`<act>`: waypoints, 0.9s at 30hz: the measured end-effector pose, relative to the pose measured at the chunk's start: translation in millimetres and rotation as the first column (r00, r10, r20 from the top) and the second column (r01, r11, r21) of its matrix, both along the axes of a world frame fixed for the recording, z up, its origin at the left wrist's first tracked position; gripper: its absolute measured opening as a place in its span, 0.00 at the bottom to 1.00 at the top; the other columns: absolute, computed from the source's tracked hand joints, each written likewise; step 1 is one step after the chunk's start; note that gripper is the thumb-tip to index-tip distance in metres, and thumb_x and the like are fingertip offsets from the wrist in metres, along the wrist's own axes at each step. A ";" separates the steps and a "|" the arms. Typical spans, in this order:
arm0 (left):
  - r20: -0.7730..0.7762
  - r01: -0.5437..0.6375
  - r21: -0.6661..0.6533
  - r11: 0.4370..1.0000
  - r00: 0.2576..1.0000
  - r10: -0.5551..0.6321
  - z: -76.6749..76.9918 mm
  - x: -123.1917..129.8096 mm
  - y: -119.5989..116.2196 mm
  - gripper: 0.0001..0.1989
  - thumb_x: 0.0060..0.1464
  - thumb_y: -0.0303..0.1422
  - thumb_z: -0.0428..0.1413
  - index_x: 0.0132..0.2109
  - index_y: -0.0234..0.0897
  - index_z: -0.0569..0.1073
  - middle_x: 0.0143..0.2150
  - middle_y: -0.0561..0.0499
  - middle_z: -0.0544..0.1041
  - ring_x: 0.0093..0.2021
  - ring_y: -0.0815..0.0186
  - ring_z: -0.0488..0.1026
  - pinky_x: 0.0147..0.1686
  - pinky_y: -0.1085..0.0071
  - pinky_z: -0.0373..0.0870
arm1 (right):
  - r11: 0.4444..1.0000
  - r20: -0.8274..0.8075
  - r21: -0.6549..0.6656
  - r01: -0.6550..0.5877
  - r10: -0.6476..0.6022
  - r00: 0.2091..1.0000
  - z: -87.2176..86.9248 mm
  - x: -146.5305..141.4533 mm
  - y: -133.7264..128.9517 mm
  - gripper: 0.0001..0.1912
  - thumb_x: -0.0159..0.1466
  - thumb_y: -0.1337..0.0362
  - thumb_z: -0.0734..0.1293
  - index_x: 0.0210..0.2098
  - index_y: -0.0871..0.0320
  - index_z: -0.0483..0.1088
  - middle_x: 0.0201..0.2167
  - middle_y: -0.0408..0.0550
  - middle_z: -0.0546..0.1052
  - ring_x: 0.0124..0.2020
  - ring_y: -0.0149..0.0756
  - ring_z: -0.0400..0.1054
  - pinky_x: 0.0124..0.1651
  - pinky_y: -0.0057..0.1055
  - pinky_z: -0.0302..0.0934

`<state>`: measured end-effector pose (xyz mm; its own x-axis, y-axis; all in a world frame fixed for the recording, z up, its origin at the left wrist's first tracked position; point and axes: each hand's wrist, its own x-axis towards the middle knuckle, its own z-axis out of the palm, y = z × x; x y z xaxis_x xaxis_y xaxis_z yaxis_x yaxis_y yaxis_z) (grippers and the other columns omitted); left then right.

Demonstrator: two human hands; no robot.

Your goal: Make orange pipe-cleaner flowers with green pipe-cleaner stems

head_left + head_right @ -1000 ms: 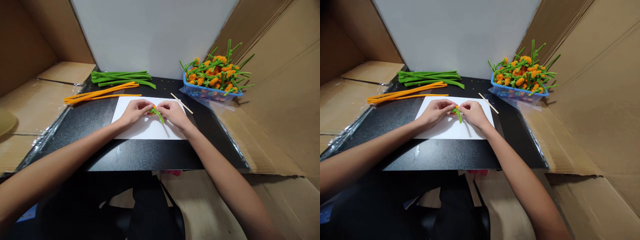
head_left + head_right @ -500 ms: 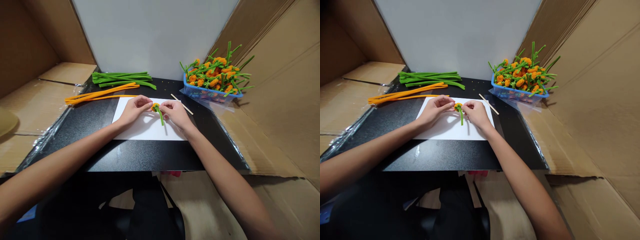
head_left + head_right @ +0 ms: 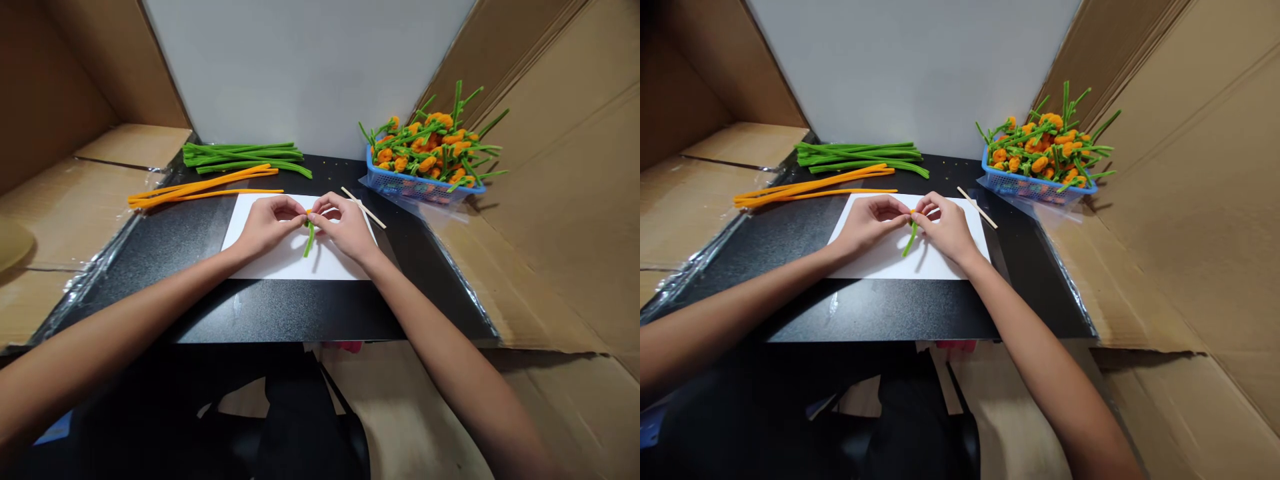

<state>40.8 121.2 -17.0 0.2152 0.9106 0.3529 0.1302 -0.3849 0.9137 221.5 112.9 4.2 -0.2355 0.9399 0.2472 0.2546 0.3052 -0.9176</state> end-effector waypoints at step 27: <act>0.024 -0.035 0.021 0.999 0.999 0.035 4.4 3.6 -5.6 0.14 0.52 0.40 0.65 0.38 0.34 0.75 0.40 0.46 0.80 0.41 0.65 0.77 0.43 0.68 0.75 | 0.961 -0.309 -0.273 0.045 -0.132 0.942 -6.1 -2.9 3.1 0.04 0.58 0.68 0.71 0.27 0.59 0.72 0.28 0.45 0.76 0.32 0.32 0.73 0.47 0.36 0.71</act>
<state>44.4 115.5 -12.7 0.1746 0.9094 0.3774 0.1225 -0.4004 0.9081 218.5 116.0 -1.9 -0.0968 0.9944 0.0418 -0.0520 0.0369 -0.9980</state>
